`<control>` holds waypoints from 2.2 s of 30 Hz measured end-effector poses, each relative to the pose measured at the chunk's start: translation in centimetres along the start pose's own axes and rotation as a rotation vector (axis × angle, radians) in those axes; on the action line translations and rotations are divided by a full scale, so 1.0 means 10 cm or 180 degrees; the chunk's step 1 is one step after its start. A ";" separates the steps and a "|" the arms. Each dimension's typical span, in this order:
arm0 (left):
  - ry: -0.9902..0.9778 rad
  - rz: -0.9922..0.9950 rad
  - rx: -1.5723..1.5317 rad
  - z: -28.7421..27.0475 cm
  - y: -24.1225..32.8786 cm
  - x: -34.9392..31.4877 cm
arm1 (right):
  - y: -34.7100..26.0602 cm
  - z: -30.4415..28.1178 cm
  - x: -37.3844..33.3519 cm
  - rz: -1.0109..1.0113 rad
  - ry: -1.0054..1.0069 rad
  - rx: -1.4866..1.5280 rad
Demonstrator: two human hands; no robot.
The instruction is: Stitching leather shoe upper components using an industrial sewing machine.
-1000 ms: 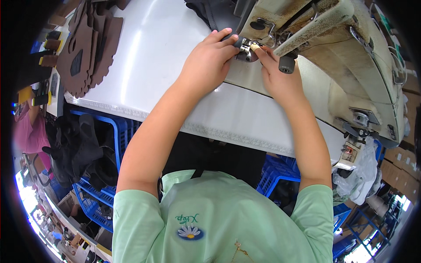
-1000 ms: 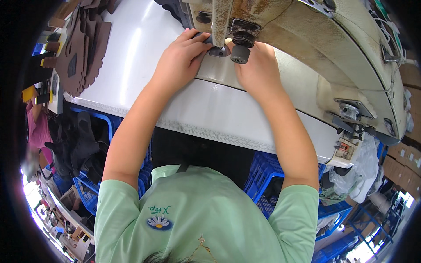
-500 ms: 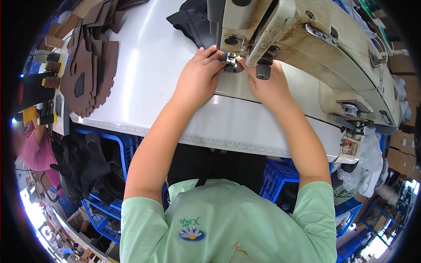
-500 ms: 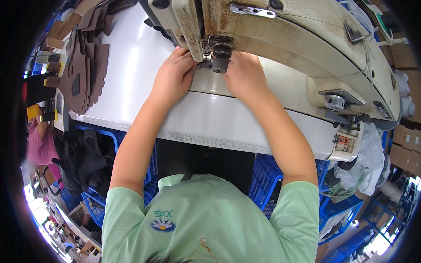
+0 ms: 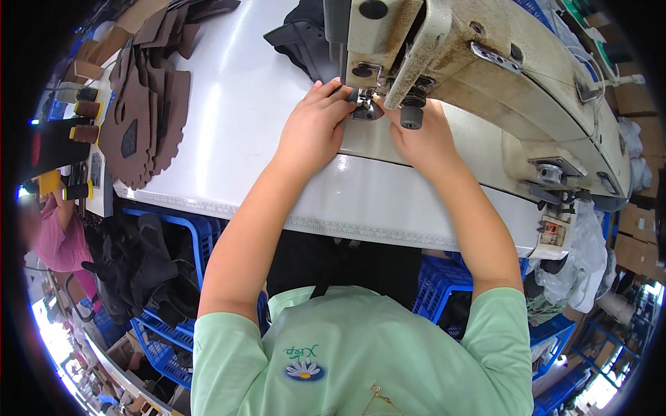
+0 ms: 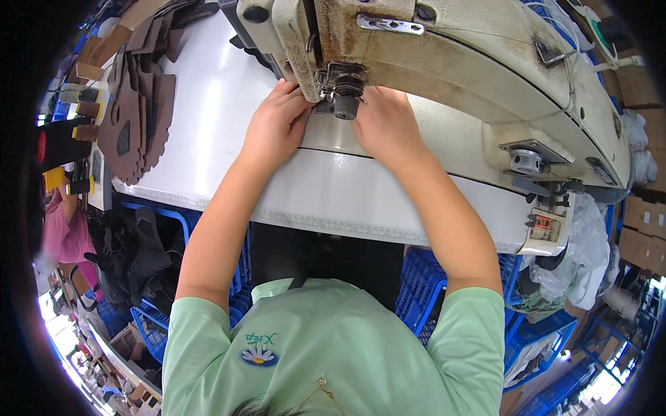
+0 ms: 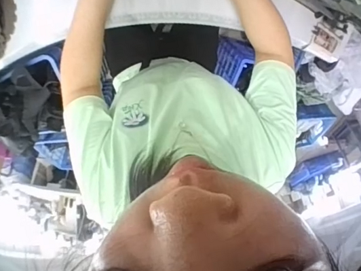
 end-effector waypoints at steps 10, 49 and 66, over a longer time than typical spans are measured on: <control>0.0105 0.0070 -0.0050 -0.02 0.02 0.01 | 0.04 -0.07 0.06 0.0313 -0.0314 0.0441; -0.1002 0.1205 0.2301 -0.17 -0.01 0.30 | 3.35 -3.27 -2.67 0.3877 0.1255 0.0818; -0.0894 0.1788 0.2524 -0.17 -0.03 0.31 | 1.57 -1.50 -3.45 0.2240 -0.1077 -0.0401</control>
Point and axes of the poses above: each hand's wrist, its own x-axis towards the middle knuckle, its own z-axis out of the palm, y = z × x, the point moved 7 cm from there along x, towards the middle knuckle, and after that the axes turned 12 degrees about -y, right-handed, at the moved point
